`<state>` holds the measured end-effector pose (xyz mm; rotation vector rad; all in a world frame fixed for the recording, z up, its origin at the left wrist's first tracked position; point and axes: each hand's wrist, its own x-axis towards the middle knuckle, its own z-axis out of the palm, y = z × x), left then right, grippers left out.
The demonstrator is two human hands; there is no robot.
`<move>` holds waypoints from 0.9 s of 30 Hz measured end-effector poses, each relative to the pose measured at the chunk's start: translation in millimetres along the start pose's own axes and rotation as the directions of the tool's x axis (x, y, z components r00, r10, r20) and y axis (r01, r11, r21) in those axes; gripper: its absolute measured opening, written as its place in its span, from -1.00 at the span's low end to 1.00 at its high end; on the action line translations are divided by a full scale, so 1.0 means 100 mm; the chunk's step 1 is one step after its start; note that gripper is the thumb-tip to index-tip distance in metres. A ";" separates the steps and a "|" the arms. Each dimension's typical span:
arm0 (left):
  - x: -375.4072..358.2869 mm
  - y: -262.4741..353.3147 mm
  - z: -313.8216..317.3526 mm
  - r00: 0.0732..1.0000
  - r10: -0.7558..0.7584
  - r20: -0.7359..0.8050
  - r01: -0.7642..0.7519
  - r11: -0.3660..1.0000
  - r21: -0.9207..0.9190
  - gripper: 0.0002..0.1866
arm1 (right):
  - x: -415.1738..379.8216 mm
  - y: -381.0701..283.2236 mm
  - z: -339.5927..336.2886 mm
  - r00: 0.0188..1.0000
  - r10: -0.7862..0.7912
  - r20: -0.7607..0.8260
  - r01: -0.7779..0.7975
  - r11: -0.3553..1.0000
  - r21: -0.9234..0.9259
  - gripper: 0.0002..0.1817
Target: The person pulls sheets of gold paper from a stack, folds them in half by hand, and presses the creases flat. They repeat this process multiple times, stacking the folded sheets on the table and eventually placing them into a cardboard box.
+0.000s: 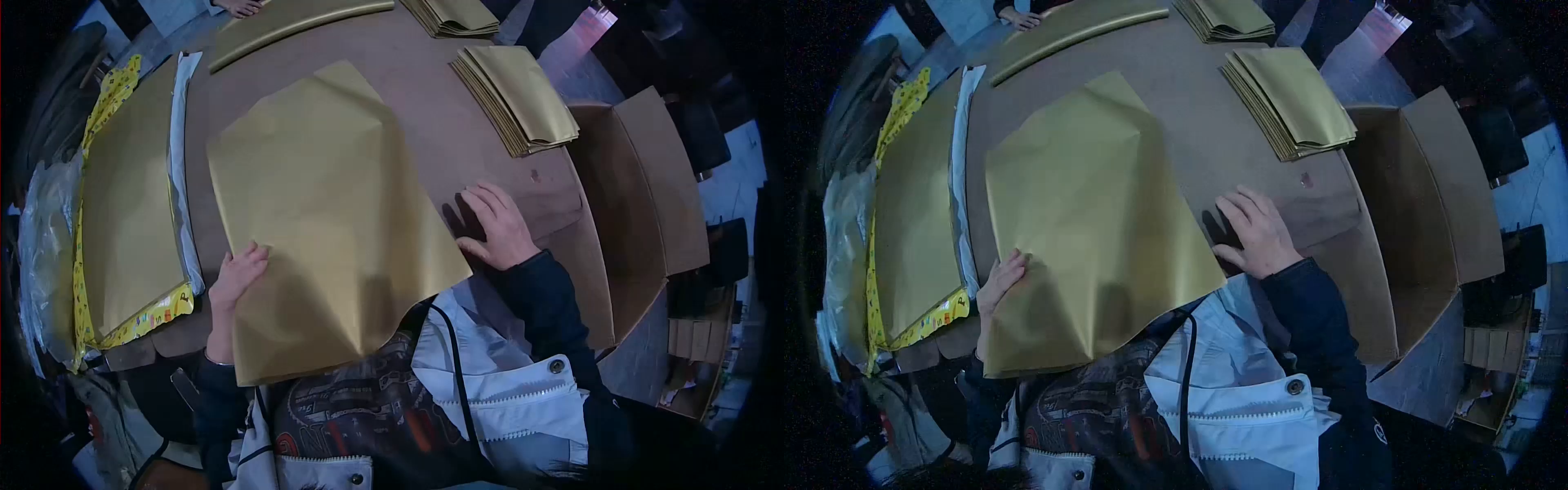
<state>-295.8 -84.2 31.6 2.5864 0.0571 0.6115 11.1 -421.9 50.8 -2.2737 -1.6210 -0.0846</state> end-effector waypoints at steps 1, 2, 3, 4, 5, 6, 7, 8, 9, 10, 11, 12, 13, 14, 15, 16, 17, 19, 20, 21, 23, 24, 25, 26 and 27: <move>0.04 -0.01 -0.04 1.000 0.014 -0.023 -0.013 1.000 0.024 -0.64 | 0.05 0.01 0.00 1.000 -0.011 -0.005 0.011 1.000 -0.004 -0.19; 0.08 -0.01 -0.10 0.999 0.027 -0.048 -0.024 0.998 0.050 -0.64 | 0.11 0.00 0.01 0.999 0.026 0.034 -0.024 0.999 -0.034 -0.15; 0.13 0.00 -0.17 0.997 0.040 -0.072 -0.034 0.996 0.078 -0.64 | 0.18 -0.01 0.01 0.996 0.063 0.071 -0.058 0.996 -0.064 -0.12; 0.17 0.01 -0.25 0.994 0.052 -0.094 -0.041 0.993 0.106 -0.63 | 0.24 0.04 0.07 0.992 0.051 0.114 -0.042 0.996 -0.080 -0.06; 0.49 0.33 -0.38 0.980 0.061 -0.192 -0.049 0.997 0.067 -0.81 | 0.34 0.06 0.13 0.994 0.036 0.104 -0.027 0.996 -0.081 -0.06; 0.67 0.44 -0.46 0.977 0.069 -0.203 -0.054 0.995 0.081 -0.81 | 0.46 0.07 0.20 0.992 0.044 0.118 -0.030 0.992 -0.124 -0.03; 0.81 0.52 -0.54 0.966 0.081 -0.244 -0.097 0.994 -0.054 -0.79 | 0.60 0.07 0.25 0.990 0.055 0.127 -0.033 0.985 -0.169 0.00; 0.90 0.58 -0.60 0.954 0.090 -0.285 -0.147 0.972 -0.185 -0.77 | 0.74 0.06 0.32 0.990 0.087 0.111 -0.062 0.976 -0.209 0.05; 0.92 0.62 -0.66 0.959 0.019 -0.282 -0.083 0.973 -0.216 -0.76 | 0.87 0.11 0.41 0.994 0.086 0.067 -0.070 0.974 -0.214 0.07; 0.94 0.60 -0.69 0.956 0.029 -0.293 -0.092 0.975 -0.203 -0.76 | 1.01 0.12 0.46 0.996 0.084 0.024 -0.077 0.973 -0.218 0.09; 0.96 0.56 -0.72 0.950 -0.078 -0.302 -0.014 0.957 -0.290 -0.75 | 1.15 0.11 0.49 0.995 0.099 -0.029 -0.102 0.976 -0.192 0.08; 0.96 0.55 -0.75 0.935 -0.190 -0.299 0.066 0.923 -0.379 -0.74 | 1.25 0.12 0.55 0.996 0.083 -0.038 -0.089 0.977 -0.195 0.08; 1.00 0.80 -0.84 0.927 -0.266 -0.264 0.118 0.877 -0.466 -0.71 | 1.36 0.16 0.62 0.988 0.090 -0.129 -0.113 0.976 -0.184 0.05; 1.03 0.84 -0.93 0.922 -0.263 -0.283 0.112 0.883 -0.456 -0.71 | 1.47 0.19 0.70 0.971 0.096 -0.219 -0.135 0.977 -0.168 0.02; 1.08 0.84 -1.01 0.930 -0.209 -0.301 0.111 0.943 -0.313 -0.70 | 1.54 0.13 0.71 0.923 0.062 -0.380 -0.100 0.992 -0.081 -0.14; 1.12 0.82 -1.08 0.938 -0.153 -0.310 0.107 0.981 -0.161 -0.67 | 1.58 0.11 0.68 0.919 0.049 -0.391 -0.088 0.993 -0.082 -0.14; 1.08 0.68 -1.20 0.948 -0.106 -0.302 0.002 0.946 -0.325 -0.61 | 1.66 0.13 0.62 0.847 -0.053 -0.529 0.064 0.998 0.003 -0.26; 1.09 0.45 -1.34 0.912 -0.095 -0.399 -0.086 0.907 -0.413 -0.63 | 1.74 0.05 0.34 0.662 -0.185 -0.726 0.295 0.955 0.026 -0.64; 1.16 0.39 -1.40 0.870 -0.092 -0.484 -0.185 0.849 -0.494 -0.64 | 1.75 0.01 0.15 0.654 -0.192 -0.732 0.302 0.953 0.020 -0.64; 1.26 0.53 -1.56 0.862 -0.048 -0.505 -0.276 0.792 -0.545 -0.70 | 1.75 -0.02 -0.06 0.698 -0.136 -0.703 0.334 0.930 0.151 -0.70; 1.35 0.64 -1.73 0.845 0.003 -0.534 -0.372 0.722 -0.584 -0.76 | 1.83 -0.18 -0.58 0.641 -0.151 -0.752 0.443 0.873 0.203 -0.84; 1.33 0.59 -1.76 0.852 0.002 -0.523 -0.358 0.731 -0.581 -0.76 | 1.85 -0.25 -0.85 0.634 -0.162 -0.756 0.464 0.862 0.204 -0.84; 1.20 0.45 -1.86 0.858 0.003 -0.513 -0.347 0.740 -0.576 -0.76 | 1.86 -0.29 -1.11 0.625 -0.174 -0.761 0.484 0.851 0.203 -0.84; 1.15 0.03 -2.22 0.863 0.007 -0.505 -0.340 0.748 -0.570 -0.76 | 1.87 -0.32 -1.33 0.614 -0.152 -0.774 0.515 0.821 0.248 -0.84; 1.15 -0.29 -2.50 0.869 0.010 -0.496 -0.331 0.756 -0.565 -0.76 | 1.88 -0.37 -1.50 0.606 -0.129 -0.785 0.543 0.788 0.290 -0.83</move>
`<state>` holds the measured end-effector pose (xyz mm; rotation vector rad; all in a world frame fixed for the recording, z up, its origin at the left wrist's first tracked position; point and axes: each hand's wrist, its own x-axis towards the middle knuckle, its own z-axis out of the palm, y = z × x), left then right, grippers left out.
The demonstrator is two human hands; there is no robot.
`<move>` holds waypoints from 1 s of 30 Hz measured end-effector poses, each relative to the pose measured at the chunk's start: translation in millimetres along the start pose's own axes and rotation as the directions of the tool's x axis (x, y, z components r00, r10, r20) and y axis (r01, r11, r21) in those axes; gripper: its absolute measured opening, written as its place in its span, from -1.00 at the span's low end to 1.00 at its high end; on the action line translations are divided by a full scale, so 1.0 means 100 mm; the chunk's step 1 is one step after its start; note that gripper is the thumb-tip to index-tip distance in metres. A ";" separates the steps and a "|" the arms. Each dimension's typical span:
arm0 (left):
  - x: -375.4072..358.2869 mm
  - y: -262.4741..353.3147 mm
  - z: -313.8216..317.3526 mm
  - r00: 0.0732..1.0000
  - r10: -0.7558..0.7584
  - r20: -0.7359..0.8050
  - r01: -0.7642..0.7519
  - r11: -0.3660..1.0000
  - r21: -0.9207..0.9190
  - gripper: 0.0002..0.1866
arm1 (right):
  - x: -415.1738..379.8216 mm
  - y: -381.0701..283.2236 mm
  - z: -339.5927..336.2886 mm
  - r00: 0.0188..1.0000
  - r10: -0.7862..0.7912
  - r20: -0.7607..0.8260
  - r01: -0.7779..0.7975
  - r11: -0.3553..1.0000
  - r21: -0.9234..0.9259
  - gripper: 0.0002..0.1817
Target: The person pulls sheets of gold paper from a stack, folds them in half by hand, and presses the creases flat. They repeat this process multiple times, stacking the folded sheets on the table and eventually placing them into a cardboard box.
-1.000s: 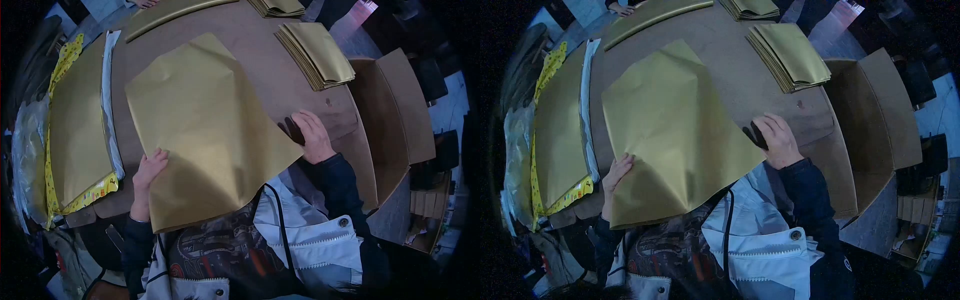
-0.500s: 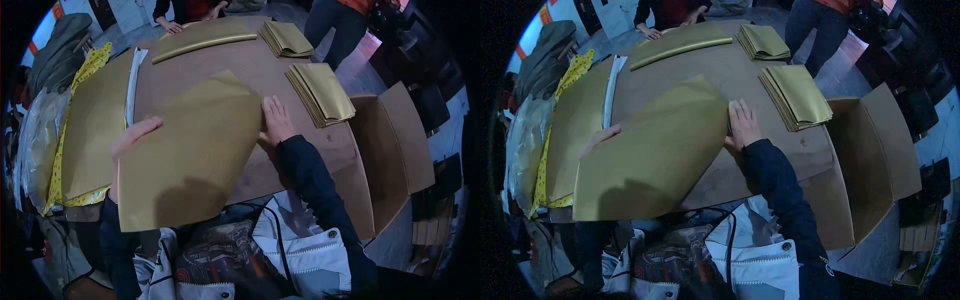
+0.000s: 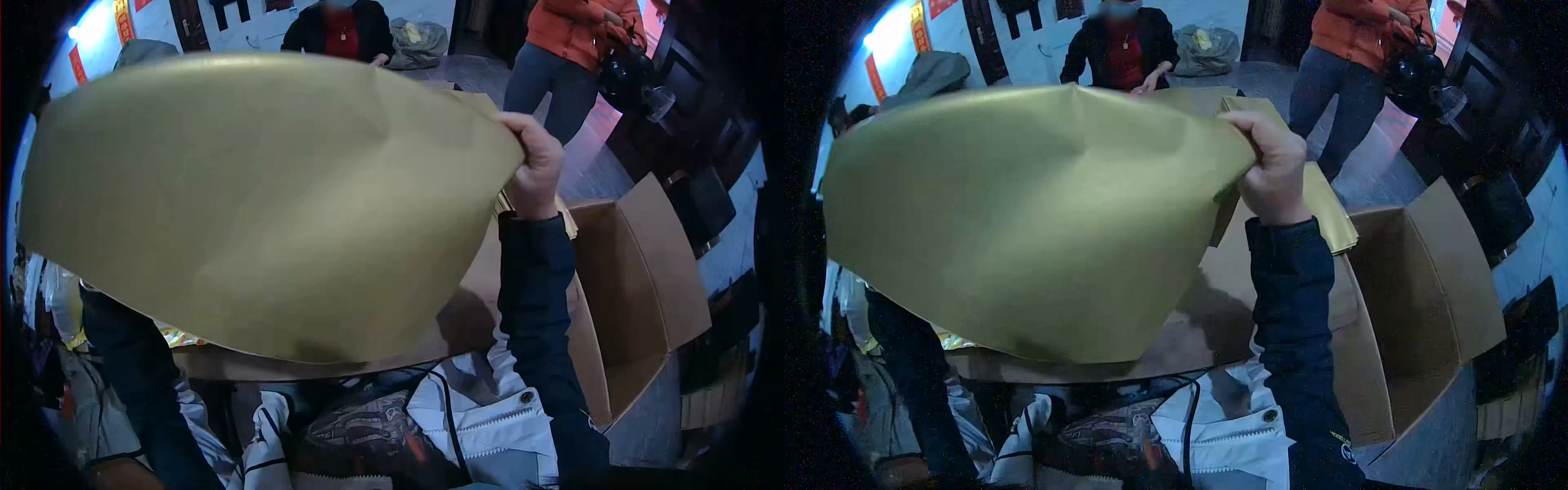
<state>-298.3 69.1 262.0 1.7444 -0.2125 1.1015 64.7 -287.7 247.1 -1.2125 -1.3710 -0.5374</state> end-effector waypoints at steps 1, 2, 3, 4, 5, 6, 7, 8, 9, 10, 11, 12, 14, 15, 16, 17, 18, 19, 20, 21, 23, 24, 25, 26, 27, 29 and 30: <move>0.01 -0.01 0.06 1.000 -0.008 0.009 0.008 1.000 0.008 -0.76 | 0.13 -0.07 -0.03 0.999 0.023 -0.047 -0.019 0.997 0.081 -0.82; -0.02 -0.04 0.17 1.000 -0.015 0.014 0.015 1.000 0.014 -0.76 | 0.23 -0.11 -0.06 0.995 0.048 -0.088 -0.033 0.986 0.161 -0.80; -0.04 -0.05 0.35 0.999 -0.025 0.020 0.025 0.999 0.022 -0.76 | 0.29 -0.14 -0.07 0.988 0.119 -0.096 -0.094 0.967 0.235 -0.80; -0.05 -0.06 0.56 0.999 -0.037 0.030 0.036 0.999 0.033 -0.76 | 0.28 -0.14 -0.09 0.988 0.115 -0.099 -0.090 0.969 0.230 -0.80; -0.03 -0.06 0.77 0.998 -0.045 0.048 0.043 0.998 0.047 -0.76 | 0.26 -0.14 -0.10 0.993 0.079 -0.084 -0.063 0.982 0.176 -0.80; 0.00 -0.07 0.96 0.996 -0.054 0.068 0.050 0.997 0.063 -0.76 | 0.23 -0.14 -0.09 0.997 0.047 -0.069 -0.039 0.992 0.120 -0.81; 0.00 -0.08 1.11 0.995 -0.066 0.078 0.060 0.995 0.076 -0.76 | 0.18 -0.16 -0.11 0.992 0.126 -0.018 -0.125 0.991 0.052 -0.84; -0.01 -0.12 1.25 0.994 -0.079 0.080 0.072 0.994 0.087 -0.76 | 0.14 -0.16 -0.14 0.992 0.122 -0.014 -0.121 0.991 0.048 -0.84; 0.05 -0.20 1.34 0.992 -0.100 0.079 0.092 0.991 0.096 -0.76 | 0.10 -0.16 -0.17 0.988 0.143 0.062 -0.141 0.989 -0.039 -0.85; 0.14 -0.33 1.23 0.989 -0.121 0.081 0.112 0.988 0.104 -0.76 | 0.05 -0.15 -0.20 0.976 0.171 0.134 -0.154 0.980 -0.127 -0.86; -0.06 -0.36 1.12 0.986 -0.145 0.084 0.136 0.984 0.112 -0.76 | 0.02 -0.14 -0.25 0.969 0.166 0.184 -0.141 0.980 -0.140 -0.85; -0.51 -0.28 0.97 0.981 -0.174 0.087 0.163 0.979 0.124 -0.76 | -0.02 -0.16 -0.28 0.960 0.195 0.202 -0.172 0.977 -0.128 -0.84; -0.11 -0.61 0.47 0.969 -0.235 0.083 0.220 0.963 0.157 -0.76 | -0.07 -0.18 -0.26 0.925 0.301 0.234 -0.315 0.949 0.026 -0.83; 0.64 -1.00 0.21 0.959 -0.273 0.077 0.256 0.950 0.177 -0.76 | -0.09 -0.16 -0.24 0.919 0.330 0.216 -0.347 0.937 0.043 -0.82; 0.82 -1.14 0.36 0.947 -0.312 0.073 0.292 0.935 0.200 -0.76 | -0.11 -0.10 -0.23 0.912 0.361 0.197 -0.379 0.923 0.062 -0.82; 0.31 -1.00 0.46 0.934 -0.351 0.067 0.330 0.918 0.222 -0.76 | -0.13 0.01 -0.25 0.835 0.499 0.233 -0.530 0.842 0.097 -0.82; -0.55 -0.65 0.62 0.920 -0.388 0.059 0.364 0.900 0.241 -0.76 | -0.19 0.09 -0.25 0.825 0.509 0.247 -0.545 0.832 0.105 -0.82; -1.03 -0.46 0.74 0.908 -0.415 0.051 0.390 0.884 0.260 -0.76 | -0.22 0.18 -0.25 0.819 0.511 0.261 -0.541 0.839 0.055 -0.82; -1.10 -0.48 0.77 0.897 -0.439 0.044 0.412 0.869 0.274 -0.76 | -0.22 0.23 -0.24 0.815 0.511 0.274 -0.532 0.847 0.002 -0.83; -0.31 -0.99 0.61 0.885 -0.464 0.036 0.437 0.854 0.283 -0.76 | -0.21 0.22 -0.26 0.820 0.485 0.302 -0.487 0.870 -0.076 -0.84; -0.26 -0.87 0.67 0.905 -0.424 -0.031 0.420 0.881 0.217 -0.77 | -0.12 0.15 -0.36 0.853 0.431 0.295 -0.434 0.899 -0.058 -0.84; -0.16 -0.69 0.76 0.917 -0.396 -0.045 0.398 0.916 0.051 -0.81 | -0.08 0.11 -0.38 0.893 0.362 0.268 -0.367 0.930 -0.035 -0.85; -0.10 -0.60 0.83 0.928 -0.366 -0.066 0.358 0.927 -0.113 -0.85 | -0.07 0.08 -0.41 0.841 0.492 0.226 -0.540 0.797 0.272 -0.80; -0.09 -0.64 0.84 0.928 -0.371 -0.040 0.373 0.926 0.064 -0.84 | -0.06 0.10 -0.45 0.834 0.501 0.231 -0.550 0.788 0.276 -0.80; -0.12 -0.82 0.77 0.908 -0.419 0.025 0.412 0.901 0.138 -0.83 | -0.07 0.15 -0.52 0.867 0.448 0.218 -0.487 0.855 0.180 -0.76; -0.21 -1.03 0.67 0.881 -0.472 0.022 0.466 0.876 0.122 -0.78 | -0.07 0.10 -0.47 0.901 0.359 0.243 -0.376 0.926 0.026 -0.72; -0.20 -1.05 0.65 0.882 -0.472 -0.012 0.472 0.882 -0.003 -0.77 | -0.09 0.10 -0.45 0.898 0.360 0.254 -0.378 0.926 0.024 -0.72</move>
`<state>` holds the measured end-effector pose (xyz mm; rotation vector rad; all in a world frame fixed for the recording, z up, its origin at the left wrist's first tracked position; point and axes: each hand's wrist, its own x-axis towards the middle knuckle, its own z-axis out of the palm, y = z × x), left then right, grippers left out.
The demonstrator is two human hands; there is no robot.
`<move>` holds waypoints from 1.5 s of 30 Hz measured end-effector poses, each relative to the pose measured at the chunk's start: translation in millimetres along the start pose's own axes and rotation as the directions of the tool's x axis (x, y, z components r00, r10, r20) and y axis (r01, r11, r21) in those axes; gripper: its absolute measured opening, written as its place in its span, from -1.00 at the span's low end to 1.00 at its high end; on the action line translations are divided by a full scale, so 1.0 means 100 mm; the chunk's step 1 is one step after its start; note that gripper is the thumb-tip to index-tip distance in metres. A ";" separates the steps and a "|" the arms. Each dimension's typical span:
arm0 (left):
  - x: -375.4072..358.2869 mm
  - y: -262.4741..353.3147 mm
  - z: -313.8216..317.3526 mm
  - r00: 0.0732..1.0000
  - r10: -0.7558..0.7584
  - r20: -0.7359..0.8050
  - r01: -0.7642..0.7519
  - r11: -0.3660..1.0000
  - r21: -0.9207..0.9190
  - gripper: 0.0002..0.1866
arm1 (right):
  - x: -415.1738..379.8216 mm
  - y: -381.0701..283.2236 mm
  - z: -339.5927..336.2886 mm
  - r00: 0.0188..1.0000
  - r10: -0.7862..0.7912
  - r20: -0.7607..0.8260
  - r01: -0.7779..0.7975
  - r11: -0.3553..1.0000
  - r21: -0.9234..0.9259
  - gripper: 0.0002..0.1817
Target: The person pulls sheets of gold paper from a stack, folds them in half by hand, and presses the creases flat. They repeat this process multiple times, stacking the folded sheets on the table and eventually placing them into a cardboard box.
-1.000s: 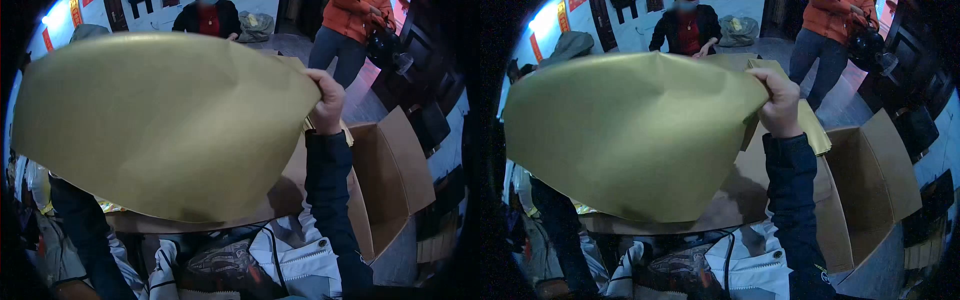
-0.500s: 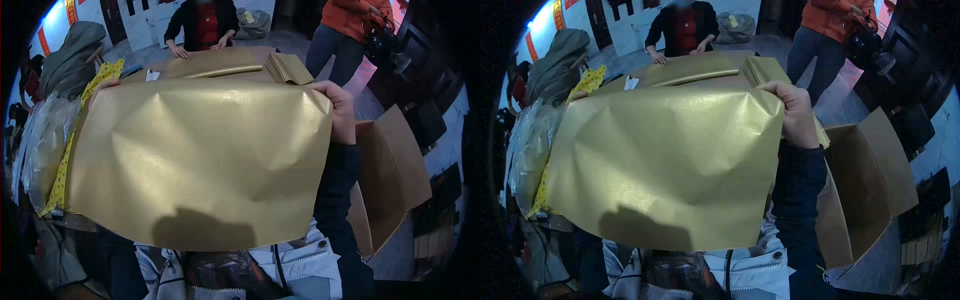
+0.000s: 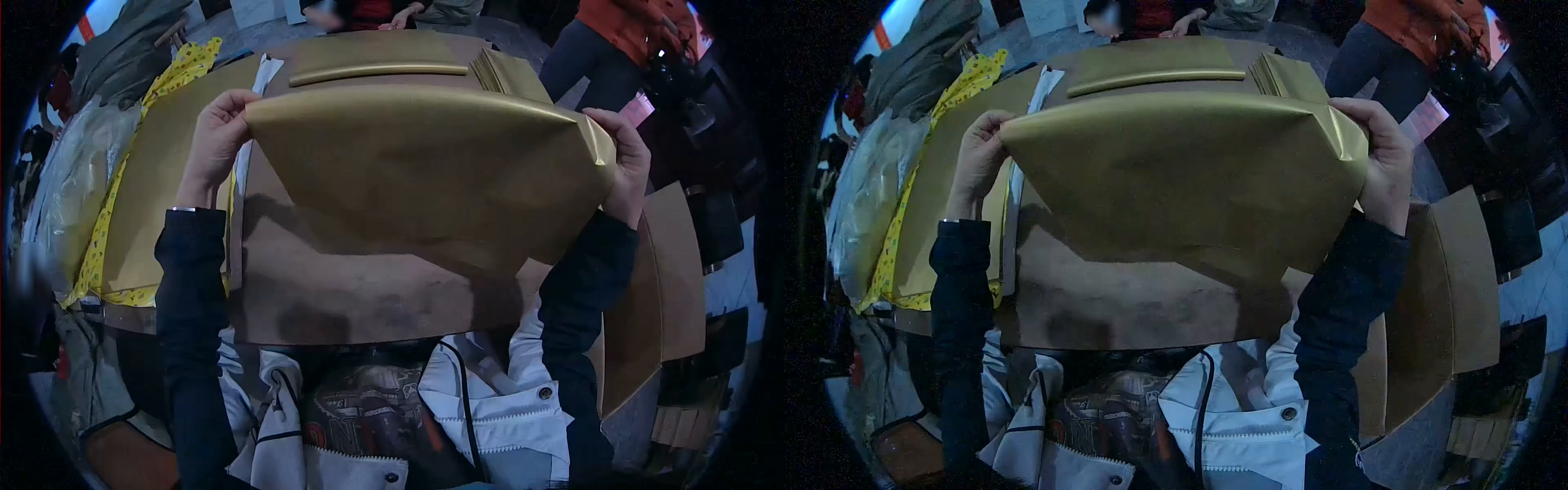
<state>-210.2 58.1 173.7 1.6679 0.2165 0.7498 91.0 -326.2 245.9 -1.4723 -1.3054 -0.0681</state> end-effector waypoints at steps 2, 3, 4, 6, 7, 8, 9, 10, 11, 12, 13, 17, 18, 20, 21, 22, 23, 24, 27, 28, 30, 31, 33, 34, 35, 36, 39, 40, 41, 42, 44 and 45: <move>0.06 -0.09 0.03 0.999 0.023 -0.043 -0.031 0.982 -0.188 -0.74 | -0.08 0.10 -0.01 0.993 -0.088 -0.078 0.087 0.996 -0.010 -0.71; 0.03 -0.11 0.08 0.998 0.017 -0.056 -0.027 0.982 -0.188 -0.74 | -0.10 0.11 -0.03 0.994 -0.087 -0.065 0.087 0.996 -0.003 -0.71; 0.02 -0.10 0.17 1.000 0.004 -0.019 -0.008 0.980 -0.199 -0.73 | -0.08 0.11 -0.10 0.990 -0.101 -0.095 0.098 0.995 -0.029 -0.70; -0.04 -0.04 0.29 0.997 -0.058 0.043 0.064 0.988 -0.141 -0.65 | -0.01 0.08 -0.17 0.993 -0.043 -0.113 0.051 0.996 0.071 -0.68; -0.12 0.00 0.37 0.997 -0.059 0.044 0.065 0.988 -0.139 -0.65 | 0.05 0.06 -0.20 0.993 -0.042 -0.114 0.050 0.996 0.072 -0.68; -0.22 0.01 0.46 0.997 -0.049 0.052 0.053 0.995 -0.088 -0.62 | 0.12 0.06 -0.26 0.997 0.036 -0.064 -0.039 0.998 -0.054 -0.67; -0.31 0.02 0.50 0.997 -0.038 0.062 0.040 0.998 -0.039 -0.58 | 0.19 0.08 -0.35 0.993 0.119 -0.024 -0.121 0.975 -0.186 -0.66; -0.41 -0.01 0.48 0.992 -0.022 0.121 0.018 0.999 0.035 -0.54 | 0.25 0.11 -0.42 0.991 0.120 0.063 -0.105 0.973 -0.205 -0.66; -0.47 0.02 0.63 0.990 0.004 0.144 0.004 0.998 -0.058 -0.53 | 0.36 0.14 -0.58 0.990 0.126 0.065 -0.111 0.972 -0.207 -0.66; -0.59 0.02 0.72 0.985 0.033 0.166 -0.008 0.989 -0.147 -0.53 | 0.44 0.13 -0.60 0.982 0.152 0.109 -0.124 0.966 -0.226 -0.67; -0.67 -0.02 0.75 0.984 0.022 0.176 0.013 0.980 -0.197 -0.54 | 0.56 0.14 -0.62 0.973 0.176 0.152 -0.136 0.960 -0.243 -0.67; -0.79 -0.32 0.93 0.961 -0.245 -0.129 0.168 0.887 -0.429 -0.62 | 1.53 0.84 -0.50 0.976 0.012 0.216 0.091 0.882 -0.461 -0.67; -0.84 -0.42 0.94 0.960 -0.250 -0.130 0.173 0.887 -0.429 -0.62 | 1.50 0.83 -0.19 0.973 -0.032 0.229 0.150 0.844 -0.515 -0.66; -0.92 -0.59 0.95 0.838 -0.346 -0.422 0.198 0.913 -0.357 -0.65 | 1.52 0.81 0.33 0.955 -0.126 0.269 0.270 0.745 -0.609 -0.66; -0.99 -0.82 0.85 0.808 -0.364 -0.463 0.214 0.914 -0.345 -0.64 | 1.35 0.71 0.51 0.940 -0.174 0.292 0.329 0.687 -0.648 -0.66; -1.08 -0.98 0.75 0.803 -0.364 -0.471 0.212 0.914 -0.345 -0.64 | 1.19 0.64 0.64 0.921 -0.220 0.320 0.385 0.623 -0.681 -0.65; -1.20 -1.12 0.65 0.766 -0.416 -0.491 0.276 0.902 -0.333 -0.64 | 0.99 0.58 0.77 0.899 -0.262 0.350 0.437 0.556 -0.707 -0.65; -1.32 -1.22 0.55 0.725 -0.465 -0.508 0.342 0.883 -0.320 -0.65 | 1.00 0.76 0.75 0.877 -0.298 0.377 0.479 0.487 -0.731 -0.65; -1.63 -1.37 0.36 0.809 -0.145 -0.570 0.363 0.886 0.290 -0.67 | 0.07 0.24 1.20 0.848 -0.304 0.435 0.522 0.622 -0.584 -0.77; -1.71 -1.51 0.26 0.800 -0.124 -0.587 0.343 0.897 0.279 -0.67 | -0.24 0.15 1.37 0.823 -0.176 0.541 0.499 0.680 -0.538 -0.67; -1.70 -1.29 0.33 0.803 -0.123 -0.583 0.397 0.839 0.371 -0.65 | -0.94 -0.05 1.95 0.740 -0.262 0.619 0.505 0.824 -0.255 -0.57; -1.75 -1.42 0.23 0.825 -0.082 -0.559 0.389 0.800 0.456 -0.67 | -1.20 -0.16 2.20 0.634 -0.194 0.748 0.367 0.927 -0.071 -0.50; -1.69 -1.25 0.27 0.878 -0.042 -0.478 0.363 0.708 0.605 -0.66 | -1.75 -0.05 2.73 0.399 -0.455 0.796 0.850 -0.142 -0.507 -0.50; -1.68 -1.15 0.29 0.924 0.007 -0.384 0.291 0.637 0.713 -0.57 | -1.85 -0.05 2.87 0.407 -0.453 0.793 0.849 -0.133 -0.511 -0.50; -1.68 -1.08 0.30 0.927 0.003 -0.375 0.288 0.635 0.717 -0.57 | -1.92 -0.05 2.98 0.603 -0.344 0.720 0.790 0.385 -0.477 -0.50; -1.67 -1.02 0.33 0.952 -0.008 -0.307 0.256 0.575 0.777 -0.53 | -1.95 -0.05 3.01 0.722 -0.146 0.676 0.493 0.794 -0.355 -0.50; -1.77 -0.79 0.44 0.983 -0.168 -0.068 0.132 0.406 0.904 -0.46 | -1.65 0.15 2.72 0.773 -0.195 0.604 0.469 0.816 -0.337 -0.60; -1.83 -0.59 0.53 0.930 -0.362 -0.067 0.192 0.322 0.927 -0.47 | -1.59 0.23 2.65 0.763 -0.194 0.617 0.515 0.760 -0.397 -0.70; -1.94 -0.64 0.56 0.967 -0.251 0.051 0.062 0.423 0.904 -0.50 | -1.52 0.33 2.52 0.752 -0.154 0.641 0.527 0.725 -0.444 -0.74; -2.02 -0.59 0.62 0.915 -0.347 0.207 -0.026 0.462 0.887 -0.54 | -1.47 0.43 2.36 0.739 -0.111 0.664 0.539 0.689 -0.485 -0.77; -2.09 -0.47 0.86 0.842 -0.293 0.454 -0.078 0.766 0.639 -0.64 | -1.47 0.72 2.02 0.737 -0.034 0.675 0.511 0.681 -0.524 -0.80; -2.03 -0.38 0.93 0.843 -0.296 0.450 -0.072 0.766 0.639 -0.64 | -1.50 0.84 1.85 0.741 0.030 0.670 0.461 0.703 -0.541 -0.82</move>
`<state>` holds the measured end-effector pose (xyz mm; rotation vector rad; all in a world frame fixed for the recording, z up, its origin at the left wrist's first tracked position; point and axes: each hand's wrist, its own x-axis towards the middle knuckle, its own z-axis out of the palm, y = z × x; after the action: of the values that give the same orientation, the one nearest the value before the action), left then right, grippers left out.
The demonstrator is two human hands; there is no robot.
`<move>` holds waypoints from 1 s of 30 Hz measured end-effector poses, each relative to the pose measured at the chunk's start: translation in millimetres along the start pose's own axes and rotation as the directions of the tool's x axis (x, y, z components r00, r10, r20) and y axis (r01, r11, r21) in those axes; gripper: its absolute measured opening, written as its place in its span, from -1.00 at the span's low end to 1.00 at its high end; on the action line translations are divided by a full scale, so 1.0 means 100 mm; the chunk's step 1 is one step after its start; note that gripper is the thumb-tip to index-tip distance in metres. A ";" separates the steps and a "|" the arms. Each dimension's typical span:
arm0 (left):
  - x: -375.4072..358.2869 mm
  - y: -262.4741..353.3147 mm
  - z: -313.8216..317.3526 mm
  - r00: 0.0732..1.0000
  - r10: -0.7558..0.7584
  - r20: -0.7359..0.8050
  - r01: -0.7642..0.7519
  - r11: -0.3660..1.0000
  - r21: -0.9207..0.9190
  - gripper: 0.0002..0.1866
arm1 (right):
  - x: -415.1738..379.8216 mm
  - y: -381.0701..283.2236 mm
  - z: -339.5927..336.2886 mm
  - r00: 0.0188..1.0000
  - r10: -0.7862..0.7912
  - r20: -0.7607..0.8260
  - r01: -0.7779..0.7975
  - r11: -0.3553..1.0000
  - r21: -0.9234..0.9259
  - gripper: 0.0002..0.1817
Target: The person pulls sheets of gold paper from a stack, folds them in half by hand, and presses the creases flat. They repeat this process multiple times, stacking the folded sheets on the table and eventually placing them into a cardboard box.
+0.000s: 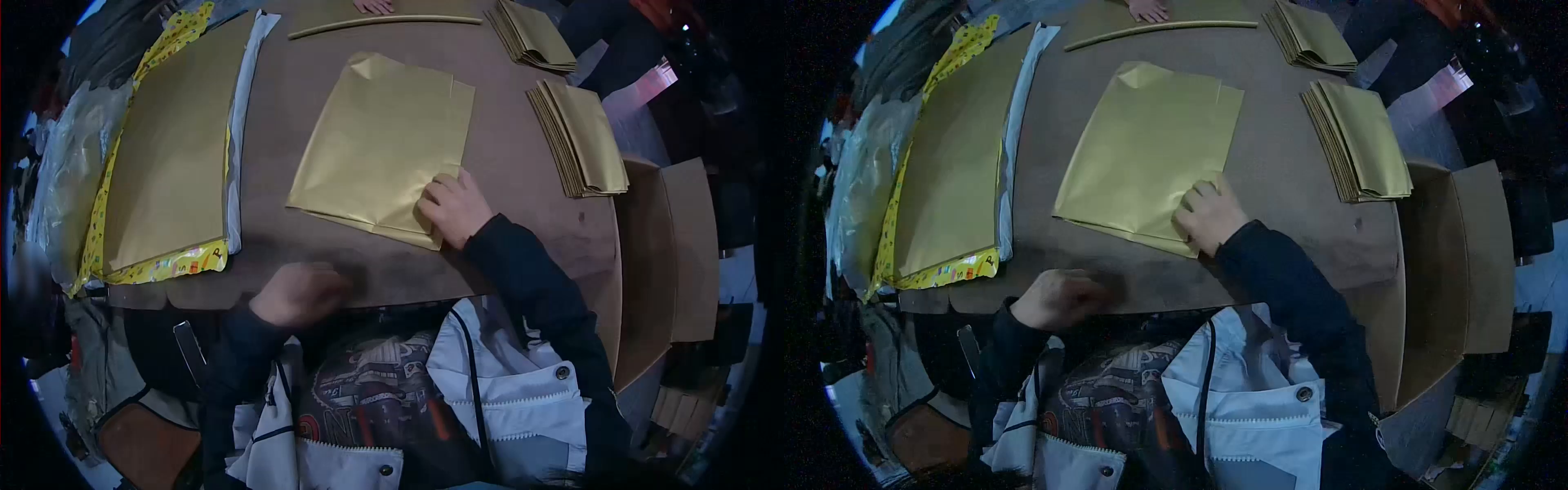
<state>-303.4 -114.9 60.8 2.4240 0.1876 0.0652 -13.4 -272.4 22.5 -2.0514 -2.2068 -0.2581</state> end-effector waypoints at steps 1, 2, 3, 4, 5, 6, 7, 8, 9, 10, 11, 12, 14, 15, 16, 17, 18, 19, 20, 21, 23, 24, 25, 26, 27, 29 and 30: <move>0.08 0.09 -0.09 0.998 0.038 -0.046 -0.036 0.998 0.045 -0.63 | -0.12 0.13 -0.01 0.998 0.052 0.044 -0.053 0.998 0.027 -0.84; 0.17 0.11 -0.14 0.993 0.077 -0.089 -0.069 0.994 0.090 -0.62 | -0.26 0.19 -0.04 0.996 0.088 0.028 -0.088 0.996 -0.015 -0.84; 0.33 0.06 -0.16 0.973 0.051 -0.223 0.013 0.961 0.276 -0.56 | -0.39 0.21 -0.10 0.992 0.124 0.015 -0.123 0.991 -0.056 -0.85; 0.42 -0.04 -0.19 0.959 0.021 -0.283 0.100 0.909 0.406 -0.54 | -0.48 0.19 -0.17 0.991 0.136 0.000 -0.136 0.990 -0.031 -0.85; 0.49 -0.18 -0.23 0.938 0.002 -0.347 0.191 0.831 0.522 -0.51 | -0.54 0.12 -0.25 0.991 0.129 -0.038 -0.127 0.991 0.034 -0.86; 0.52 -0.44 -0.21 0.931 -0.018 -0.364 0.242 0.778 0.580 -0.49 | -0.59 0.01 -0.33 0.989 0.124 -0.078 -0.116 0.988 0.099 -0.86; 0.55 -0.48 -0.26 0.930 -0.016 -0.366 0.242 0.777 0.582 -0.49 | -0.60 -0.14 -0.40 0.989 0.124 -0.080 -0.105 0.972 0.209 -0.82; 0.57 -0.49 -0.29 0.940 -0.116 -0.319 0.275 0.812 0.515 -0.51 | -0.59 -0.30 -0.44 0.989 0.089 -0.119 -0.053 0.958 0.282 -0.82; 0.59 -0.50 -0.31 0.944 -0.213 -0.253 0.310 0.838 0.449 -0.52 | -0.57 -0.46 -0.44 0.985 0.065 -0.157 -0.005 0.934 0.358 -0.81; 0.60 -0.52 -0.28 0.957 -0.125 -0.261 0.256 0.786 0.563 -0.56 | -0.57 -0.56 -0.35 0.988 0.024 -0.156 0.047 0.900 0.434 -0.80; 0.61 -0.54 -0.27 0.961 -0.126 -0.246 0.248 0.786 0.567 -0.56 | -0.56 -0.65 -0.27 0.987 -0.019 -0.160 0.098 0.858 0.505 -0.80; 0.63 -0.55 -0.27 0.959 -0.103 -0.265 0.242 0.786 0.569 -0.59 | -0.52 -0.69 -0.22 0.988 -0.018 -0.154 0.099 0.840 0.534 -0.81; 0.68 -0.49 -0.30 0.962 -0.051 -0.269 0.210 0.768 0.605 -0.68 | -0.51 -0.65 -0.18 0.993 0.021 -0.114 0.043 0.844 0.534 -0.79; 0.67 -0.39 -0.27 0.970 -0.074 -0.232 0.203 0.772 0.603 -0.69 | -0.53 -0.65 -0.18 0.997 0.055 -0.062 -0.014 0.848 0.529 -0.76; 0.68 -0.27 -0.21 0.975 -0.094 -0.200 0.198 0.777 0.598 -0.71 | -0.50 -0.60 -0.25 0.993 0.086 -0.081 -0.033 0.860 0.510 -0.70; 0.70 -0.07 -0.13 0.981 -0.104 -0.166 0.186 0.765 0.617 -0.73 | -0.52 -0.56 -0.31 0.985 0.159 -0.073 -0.103 0.865 0.492 -0.68; 0.67 0.13 0.01 0.985 -0.166 -0.033 0.151 0.766 0.625 -0.69 | -0.55 -0.51 -0.35 0.971 0.230 -0.065 -0.174 0.865 0.471 -0.66; 0.65 0.33 0.16 0.969 -0.226 0.097 0.116 0.768 0.630 -0.65 | -0.61 -0.43 -0.38 0.965 0.260 -0.023 -0.223 0.864 0.452 -0.59; 0.67 0.63 0.19 0.938 -0.133 0.320 -0.031 0.887 0.461 -0.65 | -0.69 -0.35 -0.39 0.942 0.329 -0.067 -0.270 0.862 0.428 -0.59; 0.69 0.87 0.13 0.861 0.001 0.508 -0.147 0.958 0.248 -0.66 | -0.77 -0.27 -0.40 0.913 0.392 -0.114 -0.317 0.857 0.407 -0.60; 0.88 0.96 -0.09 0.831 0.139 0.538 -0.162 0.987 -0.005 -0.60 | -0.96 -0.09 -0.42 0.854 0.497 -0.151 -0.419 0.831 0.365 -0.66; 1.02 0.94 -0.17 0.799 0.275 0.534 -0.153 0.953 -0.260 -0.54 | -1.06 -0.03 -0.42 0.825 0.544 -0.152 -0.475 0.814 0.335 -0.68; 1.15 0.78 -0.21 0.926 0.207 0.317 -0.145 0.967 -0.208 -0.50 | -1.11 -0.01 -0.44 0.820 0.554 -0.146 -0.500 0.816 0.289 -0.70; 1.30 0.51 -0.26 0.988 0.137 0.072 -0.125 0.979 -0.158 -0.47 | -1.15 0.00 -0.45 0.818 0.555 -0.150 -0.502 0.816 0.285 -0.70; 1.49 0.15 -0.32 0.968 0.113 -0.225 -0.085 0.988 0.130 -0.51 | -1.19 -0.03 -0.43 0.825 0.539 -0.169 -0.477 0.825 0.302 -0.70; 1.80 -0.88 -0.44 0.854 0.241 -0.462 0.053 0.842 0.537 -0.52 | -1.25 -0.13 -0.42 0.834 0.539 -0.116 -0.473 0.808 0.351 -0.68; 1.89 -1.23 -0.49 0.800 0.234 -0.553 0.182 0.783 0.595 -0.52 | -1.26 -0.17 -0.40 0.829 0.546 -0.122 -0.479 0.805 0.349 -0.68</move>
<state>-136.0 37.0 16.9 2.9914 0.5373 0.9521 -22.1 -404.5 36.1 -2.2148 -1.3817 -0.0706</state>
